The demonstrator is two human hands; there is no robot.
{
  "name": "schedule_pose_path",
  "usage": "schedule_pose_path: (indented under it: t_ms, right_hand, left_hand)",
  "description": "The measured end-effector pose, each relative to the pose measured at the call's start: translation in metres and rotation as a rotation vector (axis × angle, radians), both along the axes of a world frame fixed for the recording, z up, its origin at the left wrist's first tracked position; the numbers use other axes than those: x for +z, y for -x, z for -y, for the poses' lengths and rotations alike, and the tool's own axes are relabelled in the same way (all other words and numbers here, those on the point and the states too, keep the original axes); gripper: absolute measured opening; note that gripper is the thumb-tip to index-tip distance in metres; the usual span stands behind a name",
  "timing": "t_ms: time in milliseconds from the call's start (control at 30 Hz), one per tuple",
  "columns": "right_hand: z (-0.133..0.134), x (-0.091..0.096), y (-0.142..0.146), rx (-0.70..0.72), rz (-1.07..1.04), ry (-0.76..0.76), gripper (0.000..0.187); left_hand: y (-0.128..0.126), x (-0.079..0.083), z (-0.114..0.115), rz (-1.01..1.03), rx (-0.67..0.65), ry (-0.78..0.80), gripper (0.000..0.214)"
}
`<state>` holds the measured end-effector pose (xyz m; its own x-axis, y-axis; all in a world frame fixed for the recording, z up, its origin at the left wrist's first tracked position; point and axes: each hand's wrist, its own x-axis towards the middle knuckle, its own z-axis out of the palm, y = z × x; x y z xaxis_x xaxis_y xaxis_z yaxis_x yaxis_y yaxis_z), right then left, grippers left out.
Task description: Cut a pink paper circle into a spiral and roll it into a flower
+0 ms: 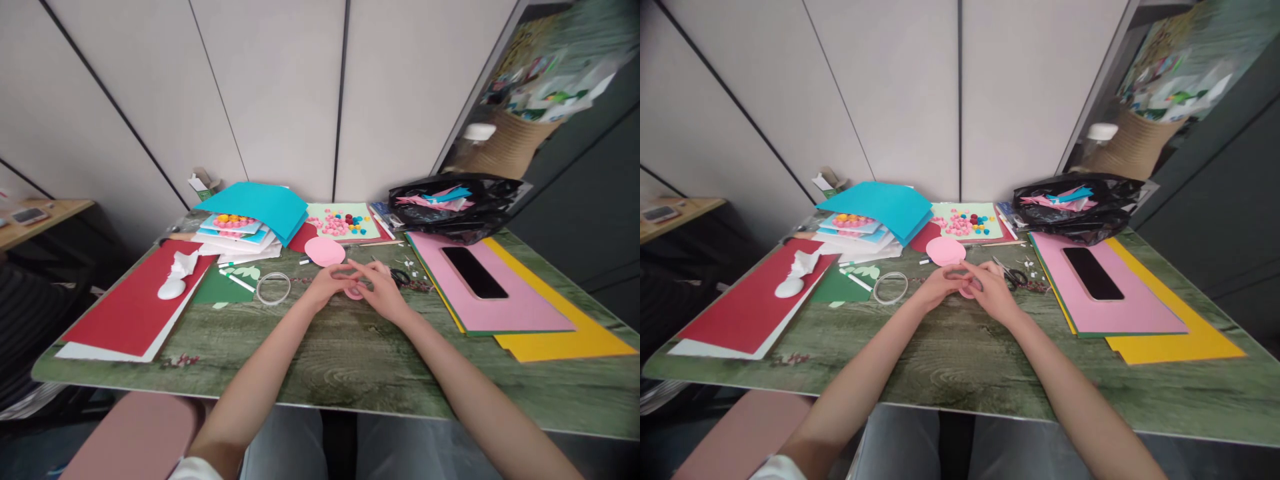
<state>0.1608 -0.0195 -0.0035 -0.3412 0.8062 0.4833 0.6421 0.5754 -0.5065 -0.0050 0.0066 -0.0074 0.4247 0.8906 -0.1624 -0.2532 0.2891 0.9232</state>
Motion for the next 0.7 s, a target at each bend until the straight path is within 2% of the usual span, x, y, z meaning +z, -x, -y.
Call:
schedule_pose_path:
  t_ms: [167, 400, 700]
  right_hand:
    - [0.0020, 0.0039, 0.0014, -0.026, -0.019, -0.018, 0.056]
    - [0.0028, 0.0044, 0.0019, -0.025, -0.022, -0.028, 0.053]
    - [0.0026, 0.0034, 0.0022, 0.014, -0.056, 0.003, 0.055]
  left_hand:
    - [-0.0013, 0.0052, 0.0024, 0.076, -0.018, 0.054, 0.051]
    - [-0.0015, 0.0091, 0.0044, 0.094, -0.025, 0.048, 0.050]
    - [-0.0025, 0.0038, 0.0019, 0.072, -0.028, 0.037, 0.047]
